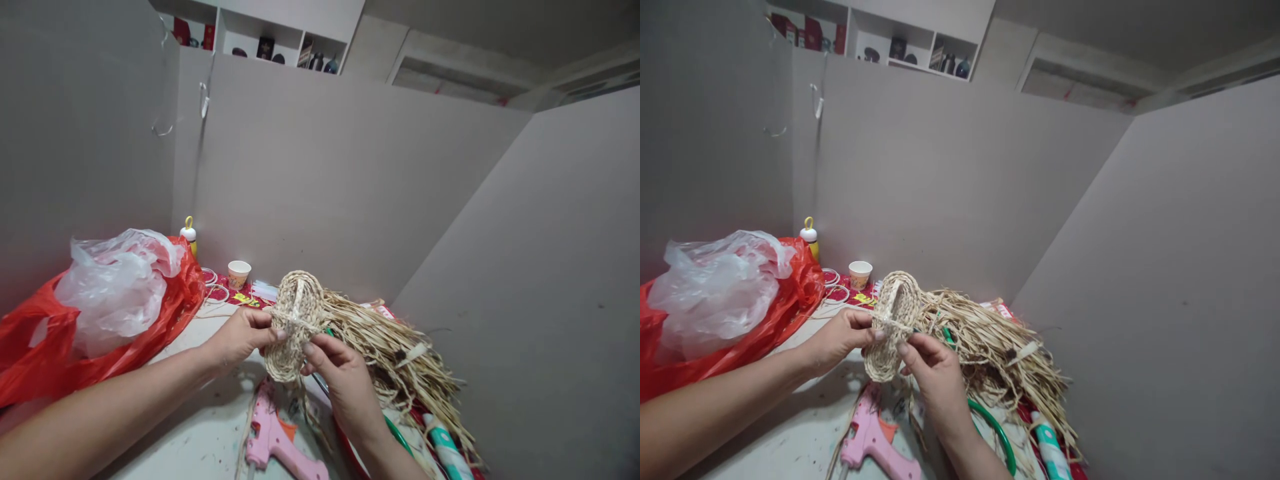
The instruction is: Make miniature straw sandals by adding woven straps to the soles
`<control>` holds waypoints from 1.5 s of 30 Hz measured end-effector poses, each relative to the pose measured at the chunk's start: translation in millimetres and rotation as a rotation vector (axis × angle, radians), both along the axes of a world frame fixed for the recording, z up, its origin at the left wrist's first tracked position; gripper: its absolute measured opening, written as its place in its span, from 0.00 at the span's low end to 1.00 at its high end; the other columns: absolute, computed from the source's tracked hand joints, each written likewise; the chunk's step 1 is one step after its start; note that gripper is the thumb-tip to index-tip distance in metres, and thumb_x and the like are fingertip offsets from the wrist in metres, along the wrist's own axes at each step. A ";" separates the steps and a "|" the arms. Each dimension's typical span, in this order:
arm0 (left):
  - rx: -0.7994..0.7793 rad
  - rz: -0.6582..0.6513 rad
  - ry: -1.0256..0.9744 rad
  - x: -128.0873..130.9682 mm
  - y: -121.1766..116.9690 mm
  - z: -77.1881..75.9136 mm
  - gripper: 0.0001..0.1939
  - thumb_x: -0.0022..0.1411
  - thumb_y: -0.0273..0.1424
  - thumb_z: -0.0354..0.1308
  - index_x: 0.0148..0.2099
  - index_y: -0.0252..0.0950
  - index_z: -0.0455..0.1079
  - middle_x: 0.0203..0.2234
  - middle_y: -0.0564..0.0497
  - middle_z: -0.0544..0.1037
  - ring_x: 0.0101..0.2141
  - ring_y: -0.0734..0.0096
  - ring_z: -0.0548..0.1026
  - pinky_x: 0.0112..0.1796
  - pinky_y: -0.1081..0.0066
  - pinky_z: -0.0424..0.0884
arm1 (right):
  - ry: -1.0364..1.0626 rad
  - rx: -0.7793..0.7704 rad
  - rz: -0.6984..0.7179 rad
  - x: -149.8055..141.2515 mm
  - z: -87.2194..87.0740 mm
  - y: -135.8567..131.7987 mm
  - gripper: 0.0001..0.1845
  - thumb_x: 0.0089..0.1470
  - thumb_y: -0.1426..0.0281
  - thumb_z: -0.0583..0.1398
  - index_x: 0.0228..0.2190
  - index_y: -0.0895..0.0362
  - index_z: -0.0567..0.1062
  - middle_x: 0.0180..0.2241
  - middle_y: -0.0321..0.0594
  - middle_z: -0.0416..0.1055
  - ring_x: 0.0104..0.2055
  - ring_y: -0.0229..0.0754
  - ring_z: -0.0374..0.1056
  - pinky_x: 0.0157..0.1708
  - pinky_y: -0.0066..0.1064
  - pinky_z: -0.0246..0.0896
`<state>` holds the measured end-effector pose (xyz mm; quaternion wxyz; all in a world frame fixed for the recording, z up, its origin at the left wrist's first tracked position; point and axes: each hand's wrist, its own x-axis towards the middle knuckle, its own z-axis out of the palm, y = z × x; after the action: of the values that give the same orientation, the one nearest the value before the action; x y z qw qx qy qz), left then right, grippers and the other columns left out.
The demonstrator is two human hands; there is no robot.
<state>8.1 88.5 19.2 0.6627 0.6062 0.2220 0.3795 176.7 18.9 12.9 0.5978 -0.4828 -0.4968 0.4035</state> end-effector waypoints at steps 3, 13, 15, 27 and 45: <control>-0.010 -0.016 0.021 1.2 -1.9 -2.4 0.13 0.47 0.37 0.66 0.27 0.30 0.75 0.16 0.55 0.67 0.20 0.79 0.60 0.25 0.74 0.57 | -0.041 0.008 0.027 1.3 0.3 -0.3 0.13 0.44 0.61 0.67 0.23 0.58 0.77 0.21 0.33 0.68 0.23 0.35 0.60 0.25 0.26 0.59; -0.028 -0.007 0.012 4.4 -4.8 -5.1 0.09 0.47 0.33 0.65 0.27 0.30 0.74 0.18 0.56 0.69 0.20 0.79 0.61 0.25 0.75 0.57 | -0.013 -0.009 0.092 6.9 -3.0 3.7 0.12 0.47 0.61 0.66 0.25 0.59 0.78 0.21 0.34 0.69 0.24 0.34 0.59 0.24 0.25 0.58; -0.029 0.008 0.005 4.7 -3.8 -6.2 0.09 0.48 0.33 0.64 0.27 0.30 0.74 0.17 0.56 0.69 0.20 0.80 0.61 0.25 0.75 0.57 | 0.010 -0.021 0.099 6.0 -3.5 4.5 0.13 0.45 0.61 0.67 0.30 0.58 0.79 0.24 0.35 0.71 0.25 0.35 0.61 0.25 0.25 0.59; -0.066 -0.072 -0.016 1.9 5.8 -16.4 0.15 0.50 0.35 0.65 0.40 0.32 0.77 0.26 0.51 0.76 0.24 0.77 0.68 0.27 0.76 0.60 | 0.098 -0.078 0.111 7.9 -15.1 11.3 0.15 0.42 0.61 0.69 0.30 0.59 0.80 0.25 0.39 0.73 0.25 0.36 0.64 0.24 0.25 0.59; 0.126 0.434 0.229 -33.2 67.2 -15.5 0.17 0.51 0.44 0.57 0.25 0.33 0.67 0.20 0.52 0.71 0.21 0.76 0.66 0.25 0.74 0.64 | 0.042 -0.056 -0.065 16.4 -16.5 16.7 0.14 0.41 0.60 0.69 0.22 0.58 0.75 0.22 0.33 0.65 0.25 0.35 0.58 0.22 0.24 0.60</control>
<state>-25.1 155.7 3.6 0.4969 0.6236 0.3965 0.4550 193.0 35.7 -3.6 0.6071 -0.5068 -0.4566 0.4075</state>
